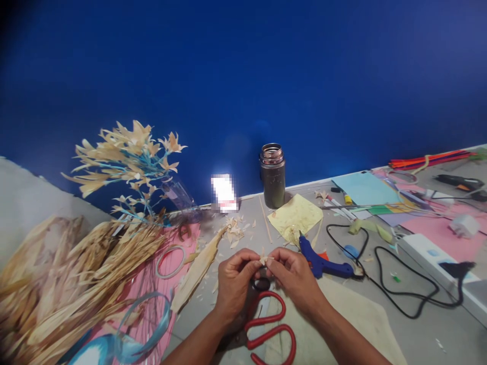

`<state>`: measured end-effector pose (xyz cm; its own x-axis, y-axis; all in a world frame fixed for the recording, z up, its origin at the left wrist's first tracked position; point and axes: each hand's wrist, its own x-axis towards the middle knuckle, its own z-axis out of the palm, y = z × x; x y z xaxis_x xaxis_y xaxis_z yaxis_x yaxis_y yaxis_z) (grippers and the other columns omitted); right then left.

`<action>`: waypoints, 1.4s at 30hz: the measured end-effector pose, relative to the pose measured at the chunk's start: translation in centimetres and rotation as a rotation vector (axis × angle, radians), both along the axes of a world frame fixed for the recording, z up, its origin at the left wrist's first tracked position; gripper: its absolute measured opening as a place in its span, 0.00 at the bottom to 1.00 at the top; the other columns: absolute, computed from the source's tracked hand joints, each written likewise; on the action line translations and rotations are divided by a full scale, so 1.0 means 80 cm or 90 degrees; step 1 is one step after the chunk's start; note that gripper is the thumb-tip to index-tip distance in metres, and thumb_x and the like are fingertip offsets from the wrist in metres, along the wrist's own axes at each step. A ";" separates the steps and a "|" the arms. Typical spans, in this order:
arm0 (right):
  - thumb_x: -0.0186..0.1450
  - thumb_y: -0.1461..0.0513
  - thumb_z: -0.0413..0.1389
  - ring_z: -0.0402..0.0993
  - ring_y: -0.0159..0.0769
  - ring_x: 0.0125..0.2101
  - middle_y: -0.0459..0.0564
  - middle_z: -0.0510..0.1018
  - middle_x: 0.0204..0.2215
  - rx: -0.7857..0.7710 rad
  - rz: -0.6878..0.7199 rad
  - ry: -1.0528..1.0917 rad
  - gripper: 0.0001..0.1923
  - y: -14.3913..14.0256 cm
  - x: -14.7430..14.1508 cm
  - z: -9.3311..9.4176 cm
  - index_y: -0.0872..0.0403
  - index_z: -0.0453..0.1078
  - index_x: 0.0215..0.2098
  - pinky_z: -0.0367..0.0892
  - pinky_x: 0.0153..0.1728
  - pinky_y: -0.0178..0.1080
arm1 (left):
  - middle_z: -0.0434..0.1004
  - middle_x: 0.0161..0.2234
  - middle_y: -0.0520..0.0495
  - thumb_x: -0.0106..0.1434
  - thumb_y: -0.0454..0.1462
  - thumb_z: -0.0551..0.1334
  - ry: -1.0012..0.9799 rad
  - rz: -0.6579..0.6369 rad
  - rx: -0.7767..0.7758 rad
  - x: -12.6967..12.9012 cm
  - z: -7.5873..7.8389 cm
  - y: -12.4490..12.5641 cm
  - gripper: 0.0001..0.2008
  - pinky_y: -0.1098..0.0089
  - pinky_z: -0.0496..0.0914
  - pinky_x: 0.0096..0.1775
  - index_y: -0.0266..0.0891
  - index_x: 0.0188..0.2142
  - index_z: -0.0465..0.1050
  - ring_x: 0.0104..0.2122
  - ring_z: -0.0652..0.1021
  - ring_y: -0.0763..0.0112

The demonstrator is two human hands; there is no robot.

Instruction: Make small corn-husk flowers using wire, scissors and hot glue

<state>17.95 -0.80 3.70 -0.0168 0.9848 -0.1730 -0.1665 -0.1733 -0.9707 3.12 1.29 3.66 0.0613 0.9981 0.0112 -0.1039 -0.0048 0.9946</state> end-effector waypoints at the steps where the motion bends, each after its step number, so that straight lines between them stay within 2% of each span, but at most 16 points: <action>1: 0.58 0.43 0.64 0.56 0.26 0.17 0.41 0.67 0.16 -0.001 0.002 0.000 0.24 0.000 0.000 0.000 0.55 0.70 0.23 0.50 0.18 0.32 | 0.74 0.21 0.52 0.56 0.34 0.68 0.003 -0.007 -0.002 0.000 0.000 0.000 0.04 0.73 0.67 0.26 0.37 0.25 0.79 0.20 0.73 0.74; 6: 0.58 0.43 0.65 0.56 0.26 0.17 0.41 0.67 0.16 0.002 0.003 -0.005 0.25 0.000 0.000 0.001 0.55 0.69 0.23 0.50 0.19 0.32 | 0.73 0.18 0.52 0.56 0.34 0.69 -0.020 -0.005 -0.031 0.000 -0.006 -0.001 0.04 0.73 0.65 0.26 0.36 0.25 0.79 0.20 0.71 0.75; 10: 0.62 0.45 0.63 0.59 0.27 0.20 0.44 0.72 0.20 0.025 0.040 0.004 0.23 0.000 -0.001 -0.003 0.55 0.71 0.25 0.53 0.22 0.34 | 0.72 0.17 0.52 0.53 0.39 0.74 -0.157 -0.015 -0.131 0.000 -0.020 0.007 0.10 0.75 0.62 0.24 0.36 0.28 0.78 0.18 0.69 0.77; 14: 0.64 0.50 0.62 0.67 0.33 0.25 0.47 0.77 0.24 0.069 0.028 -0.035 0.17 0.001 0.001 -0.008 0.55 0.74 0.28 0.61 0.27 0.36 | 0.72 0.19 0.54 0.46 0.41 0.80 -0.379 -0.095 -0.230 -0.003 -0.025 0.013 0.18 0.76 0.61 0.24 0.36 0.28 0.75 0.17 0.66 0.81; 18: 0.64 0.54 0.61 0.74 0.37 0.31 0.49 0.81 0.30 0.121 -0.021 -0.095 0.11 0.002 0.004 -0.007 0.53 0.79 0.33 0.67 0.33 0.38 | 0.71 0.21 0.54 0.47 0.37 0.80 -0.474 -0.194 -0.269 -0.004 -0.018 0.011 0.18 0.79 0.56 0.22 0.34 0.27 0.73 0.17 0.61 0.85; 22: 0.63 0.58 0.60 0.78 0.41 0.37 0.51 0.83 0.36 0.199 -0.043 -0.141 0.09 0.002 0.006 -0.004 0.51 0.82 0.36 0.72 0.39 0.39 | 0.70 0.21 0.55 0.49 0.36 0.80 -0.486 -0.227 -0.266 -0.002 -0.017 0.007 0.16 0.79 0.55 0.22 0.33 0.27 0.74 0.17 0.59 0.85; 26: 0.63 0.60 0.60 0.80 0.41 0.37 0.51 0.84 0.34 0.255 -0.046 -0.154 0.09 0.003 0.002 -0.007 0.50 0.83 0.35 0.74 0.39 0.39 | 0.68 0.21 0.55 0.50 0.36 0.79 -0.474 -0.225 -0.261 -0.001 -0.019 0.007 0.16 0.79 0.54 0.23 0.32 0.28 0.74 0.18 0.59 0.85; 31: 0.62 0.61 0.60 0.80 0.41 0.35 0.51 0.84 0.32 0.281 -0.081 -0.130 0.08 0.004 -0.005 -0.013 0.49 0.84 0.34 0.75 0.39 0.40 | 0.66 0.21 0.55 0.50 0.35 0.78 -0.481 -0.229 -0.262 -0.001 -0.019 0.007 0.16 0.79 0.54 0.23 0.32 0.28 0.73 0.18 0.57 0.85; 34: 0.61 0.60 0.62 0.80 0.42 0.37 0.52 0.84 0.34 0.247 -0.090 -0.113 0.07 0.003 -0.005 -0.010 0.50 0.84 0.34 0.75 0.40 0.42 | 0.64 0.21 0.56 0.51 0.35 0.78 -0.481 -0.227 -0.275 0.000 -0.016 0.005 0.15 0.80 0.54 0.23 0.32 0.30 0.73 0.19 0.57 0.85; 36: 0.61 0.56 0.63 0.78 0.40 0.32 0.52 0.83 0.32 0.188 -0.071 -0.080 0.09 0.002 -0.003 -0.007 0.51 0.83 0.34 0.73 0.35 0.40 | 0.64 0.22 0.56 0.51 0.35 0.78 -0.473 -0.229 -0.281 0.001 -0.015 0.005 0.16 0.79 0.55 0.23 0.31 0.30 0.73 0.19 0.58 0.85; 39: 0.60 0.50 0.65 0.71 0.34 0.23 0.49 0.80 0.25 0.105 -0.058 -0.024 0.15 0.002 -0.001 -0.002 0.54 0.82 0.33 0.67 0.25 0.36 | 0.67 0.22 0.55 0.50 0.37 0.79 -0.450 -0.227 -0.281 0.002 -0.015 0.004 0.17 0.79 0.57 0.23 0.32 0.30 0.73 0.19 0.61 0.85; 42: 0.55 0.49 0.68 0.68 0.32 0.23 0.49 0.79 0.24 0.082 -0.071 -0.003 0.17 0.002 0.000 0.002 0.55 0.82 0.31 0.64 0.24 0.35 | 0.69 0.21 0.54 0.49 0.38 0.79 -0.424 -0.210 -0.265 0.003 -0.018 0.003 0.18 0.78 0.58 0.24 0.33 0.28 0.72 0.19 0.63 0.84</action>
<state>17.91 -0.63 3.82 0.0939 0.9945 -0.0456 -0.1739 -0.0287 -0.9844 3.38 1.56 2.25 0.4602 0.8613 -0.2156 -0.5997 0.4806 0.6399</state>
